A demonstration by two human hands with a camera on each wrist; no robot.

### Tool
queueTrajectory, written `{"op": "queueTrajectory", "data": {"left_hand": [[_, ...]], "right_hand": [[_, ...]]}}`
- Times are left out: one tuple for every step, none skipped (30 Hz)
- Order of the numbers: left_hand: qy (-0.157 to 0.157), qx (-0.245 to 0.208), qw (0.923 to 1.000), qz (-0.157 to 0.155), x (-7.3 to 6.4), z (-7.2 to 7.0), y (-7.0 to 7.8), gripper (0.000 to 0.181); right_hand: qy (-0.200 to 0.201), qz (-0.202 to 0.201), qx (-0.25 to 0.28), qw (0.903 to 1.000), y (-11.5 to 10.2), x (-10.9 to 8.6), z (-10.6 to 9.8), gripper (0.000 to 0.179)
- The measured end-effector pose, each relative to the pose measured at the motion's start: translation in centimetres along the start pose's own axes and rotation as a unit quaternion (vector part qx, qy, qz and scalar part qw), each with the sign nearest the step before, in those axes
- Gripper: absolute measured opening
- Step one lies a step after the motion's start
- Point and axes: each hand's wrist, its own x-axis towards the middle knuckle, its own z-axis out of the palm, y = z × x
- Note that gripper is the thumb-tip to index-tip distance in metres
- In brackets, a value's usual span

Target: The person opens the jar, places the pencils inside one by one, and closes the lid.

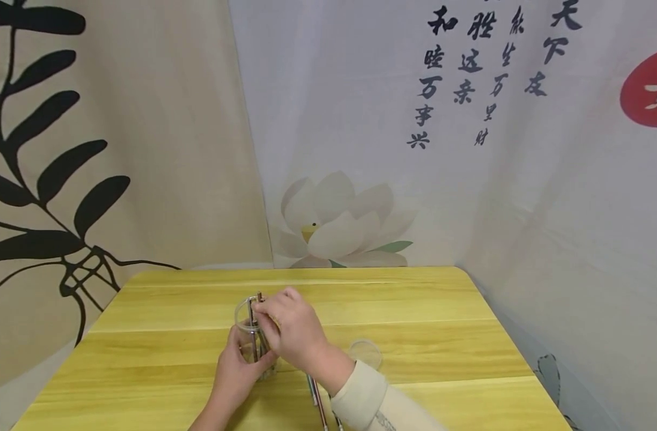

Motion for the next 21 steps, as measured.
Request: {"op": "queueTrajectory", "data": {"left_hand": [[0.000, 0.001, 1.0000, -0.001, 0.0, 0.0, 0.0, 0.082], [-0.001, 0.001, 1.0000, -0.002, 0.0, 0.0, 0.0, 0.081], [-0.002, 0.001, 1.0000, -0.003, 0.0, 0.0, 0.0, 0.080], [-0.002, 0.002, 1.0000, -0.005, 0.0, 0.0, 0.1, 0.079], [-0.003, 0.002, 1.0000, -0.006, 0.0, 0.0, 0.1, 0.078], [-0.003, 0.002, 1.0000, -0.009, -0.1, 0.0, 0.1, 0.077], [-0.003, 0.002, 0.9999, -0.009, -0.1, -0.1, 0.1, 0.077], [-0.003, 0.004, 0.9999, -0.010, -0.1, -0.1, 0.1, 0.077], [-0.002, 0.004, 0.9999, -0.011, -0.1, -0.1, 0.1, 0.076], [-0.001, 0.005, 0.9999, -0.013, -0.1, -0.1, 0.1, 0.075], [-0.001, 0.006, 0.9999, -0.013, -0.1, -0.1, 0.1, 0.075], [0.000, 0.006, 0.9999, -0.014, -0.1, -0.1, 0.1, 0.075], [0.000, 0.007, 0.9999, -0.015, -0.1, -0.1, 0.1, 0.075], [0.000, 0.007, 0.9999, -0.015, -0.1, -0.1, 0.1, 0.075], [0.000, 0.007, 0.9999, -0.014, -0.1, -0.1, 0.1, 0.076], [-0.001, 0.008, 0.9999, -0.013, -0.1, -0.1, 0.1, 0.077], [-0.001, 0.009, 0.9999, -0.012, -0.1, -0.1, 0.1, 0.077], [0.000, 0.010, 0.9999, -0.011, -0.1, -0.1, 0.1, 0.077], [0.000, 0.010, 0.9999, -0.010, -0.1, -0.1, 0.1, 0.077], [0.000, 0.010, 0.9999, -0.010, -0.1, -0.1, 0.1, 0.077], [0.001, 0.010, 0.9999, -0.009, 0.0, 0.0, 0.1, 0.077]], "right_hand": [[0.000, -0.002, -0.005, 1.0000, 0.0, -0.2, 0.0, 0.006], [-0.002, -0.002, -0.007, 1.0000, 0.0, -0.3, -0.1, 0.006], [-0.003, -0.001, -0.008, 1.0000, 0.0, -0.5, -0.1, 0.007], [-0.005, 0.000, -0.008, 1.0000, 0.0, -0.6, -0.2, 0.008], [-0.007, 0.001, -0.007, 0.9999, 0.0, -0.7, -0.2, 0.009], [-0.007, 0.002, -0.005, 1.0000, 0.0, -0.8, -0.2, 0.010], [-0.007, 0.002, -0.003, 1.0000, 0.0, -0.9, -0.1, 0.010], [-0.005, 0.001, -0.004, 1.0000, 0.0, -0.9, -0.1, 0.009], [-0.004, -0.001, -0.005, 1.0000, -0.1, -0.9, 0.0, 0.009], [-0.002, -0.002, -0.008, 1.0000, -0.1, -0.9, 0.0, 0.008], [-0.001, -0.002, -0.009, 1.0000, -0.1, -0.9, 0.0, 0.008], [0.001, -0.002, -0.009, 1.0000, -0.1, -0.9, 0.1, 0.008], [0.003, -0.001, -0.008, 1.0000, -0.1, -1.0, 0.1, 0.007], [0.004, 0.001, -0.007, 1.0000, -0.2, -1.0, 0.1, 0.007], [0.005, 0.003, -0.004, 1.0000, -0.2, -1.0, 0.1, 0.007], [0.006, 0.007, 0.001, 1.0000, -0.2, -1.1, 0.1, 0.007], [0.007, 0.011, 0.008, 0.9999, -0.2, -1.1, 0.1, 0.007], [0.007, 0.017, 0.016, 0.9997, -0.2, -1.1, 0.1, 0.007], [0.007, 0.022, 0.024, 0.9994, -0.2, -1.2, 0.1, 0.008], [0.007, 0.028, 0.032, 0.9991, -0.3, -1.2, 0.1, 0.008], [0.007, 0.033, 0.038, 0.9987, -0.3, -1.3, 0.2, 0.008]]}}
